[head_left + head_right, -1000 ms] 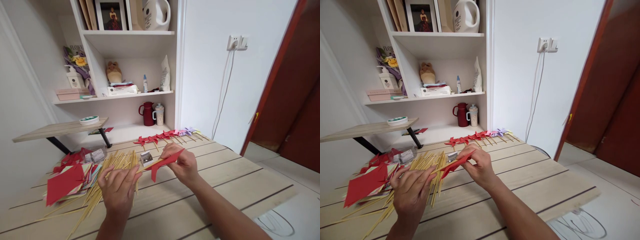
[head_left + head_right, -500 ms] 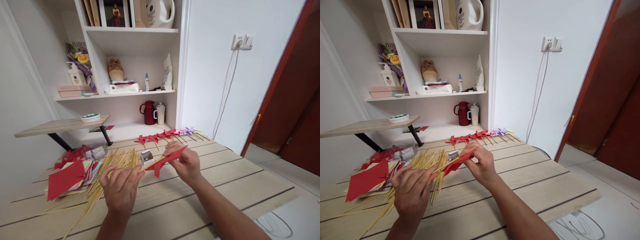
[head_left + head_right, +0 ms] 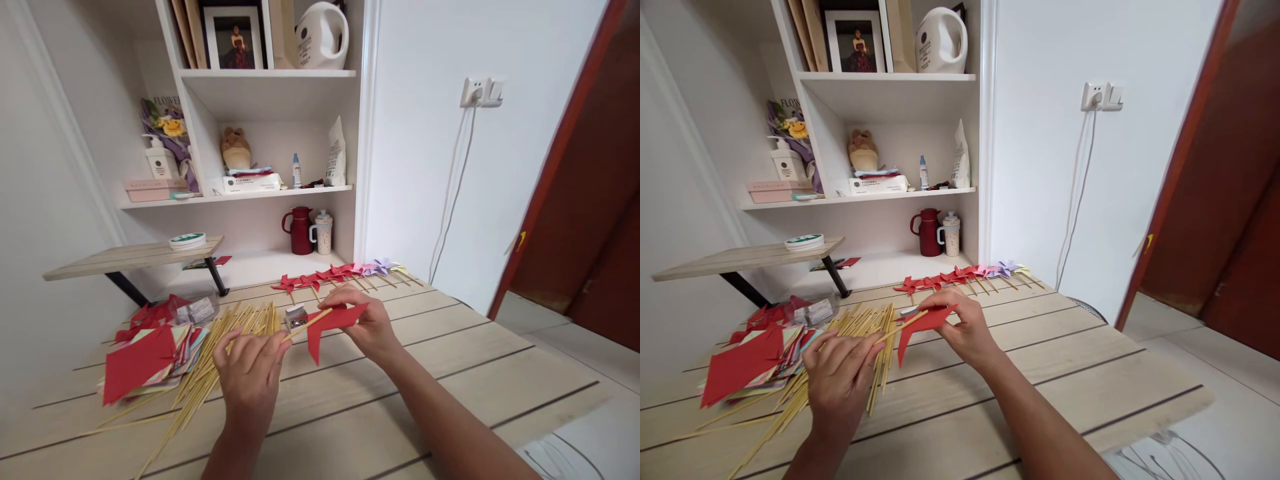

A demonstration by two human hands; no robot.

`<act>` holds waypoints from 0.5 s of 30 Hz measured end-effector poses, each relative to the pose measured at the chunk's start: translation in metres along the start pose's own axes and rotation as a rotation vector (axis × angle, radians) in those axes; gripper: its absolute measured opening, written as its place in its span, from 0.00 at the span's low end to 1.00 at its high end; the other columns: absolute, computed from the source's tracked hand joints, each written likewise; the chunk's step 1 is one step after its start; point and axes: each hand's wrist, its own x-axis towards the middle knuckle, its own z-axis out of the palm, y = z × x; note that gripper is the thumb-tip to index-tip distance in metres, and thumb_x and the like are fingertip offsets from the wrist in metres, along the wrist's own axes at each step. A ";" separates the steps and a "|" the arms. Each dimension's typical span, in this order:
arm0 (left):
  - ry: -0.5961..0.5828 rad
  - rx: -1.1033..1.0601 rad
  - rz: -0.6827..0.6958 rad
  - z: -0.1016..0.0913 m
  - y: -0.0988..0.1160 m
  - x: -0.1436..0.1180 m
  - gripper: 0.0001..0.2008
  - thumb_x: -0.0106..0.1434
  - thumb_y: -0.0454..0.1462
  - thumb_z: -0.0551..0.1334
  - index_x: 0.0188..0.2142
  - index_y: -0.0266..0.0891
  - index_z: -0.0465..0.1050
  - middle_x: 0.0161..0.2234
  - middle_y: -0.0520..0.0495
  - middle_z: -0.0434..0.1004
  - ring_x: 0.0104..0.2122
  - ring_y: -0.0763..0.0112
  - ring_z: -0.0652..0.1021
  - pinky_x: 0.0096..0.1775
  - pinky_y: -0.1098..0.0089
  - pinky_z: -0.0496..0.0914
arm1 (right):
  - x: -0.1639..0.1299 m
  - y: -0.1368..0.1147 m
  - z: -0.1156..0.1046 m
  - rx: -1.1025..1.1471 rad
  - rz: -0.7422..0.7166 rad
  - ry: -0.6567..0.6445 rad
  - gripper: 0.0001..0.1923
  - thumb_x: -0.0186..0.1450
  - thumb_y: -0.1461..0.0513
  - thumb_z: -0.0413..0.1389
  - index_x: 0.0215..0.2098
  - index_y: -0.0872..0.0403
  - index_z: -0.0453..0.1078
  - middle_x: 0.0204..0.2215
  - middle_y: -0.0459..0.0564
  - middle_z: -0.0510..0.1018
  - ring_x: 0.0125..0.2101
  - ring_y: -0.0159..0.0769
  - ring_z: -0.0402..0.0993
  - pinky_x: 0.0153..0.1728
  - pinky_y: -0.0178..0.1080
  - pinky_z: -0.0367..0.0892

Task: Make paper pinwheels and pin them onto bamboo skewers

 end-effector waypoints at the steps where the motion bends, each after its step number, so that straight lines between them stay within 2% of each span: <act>1: 0.009 0.012 0.003 0.000 0.000 0.000 0.04 0.68 0.33 0.65 0.40 0.43 0.78 0.29 0.54 0.82 0.28 0.69 0.77 0.51 0.57 0.62 | -0.001 0.001 0.000 0.006 0.004 -0.001 0.11 0.64 0.66 0.63 0.45 0.48 0.76 0.38 0.50 0.84 0.39 0.41 0.80 0.43 0.46 0.75; 5: 0.019 0.040 -0.008 0.000 -0.002 -0.001 0.03 0.69 0.34 0.64 0.39 0.43 0.78 0.29 0.54 0.82 0.28 0.69 0.77 0.50 0.57 0.62 | -0.003 0.006 0.001 0.070 0.003 0.016 0.25 0.62 0.68 0.65 0.56 0.44 0.70 0.47 0.50 0.82 0.45 0.41 0.80 0.46 0.46 0.77; 8: 0.026 0.037 -0.009 -0.001 -0.003 0.000 0.03 0.69 0.34 0.64 0.40 0.43 0.78 0.29 0.54 0.82 0.28 0.69 0.77 0.50 0.57 0.62 | -0.004 0.010 0.002 0.086 -0.035 0.035 0.33 0.62 0.68 0.66 0.62 0.42 0.65 0.55 0.52 0.78 0.47 0.41 0.80 0.53 0.51 0.74; 12: 0.023 0.004 -0.029 -0.001 -0.001 0.002 0.04 0.69 0.34 0.63 0.39 0.42 0.78 0.29 0.53 0.82 0.28 0.69 0.77 0.51 0.57 0.61 | -0.003 0.014 0.000 0.040 -0.050 0.049 0.35 0.61 0.67 0.68 0.63 0.42 0.64 0.58 0.55 0.75 0.54 0.46 0.77 0.61 0.58 0.67; 15: 0.020 -0.023 -0.044 0.000 -0.001 0.003 0.04 0.69 0.34 0.63 0.38 0.42 0.77 0.28 0.54 0.82 0.28 0.70 0.77 0.50 0.58 0.62 | -0.003 0.014 -0.001 0.023 -0.053 0.059 0.35 0.60 0.66 0.68 0.62 0.43 0.65 0.59 0.55 0.74 0.57 0.48 0.73 0.63 0.59 0.65</act>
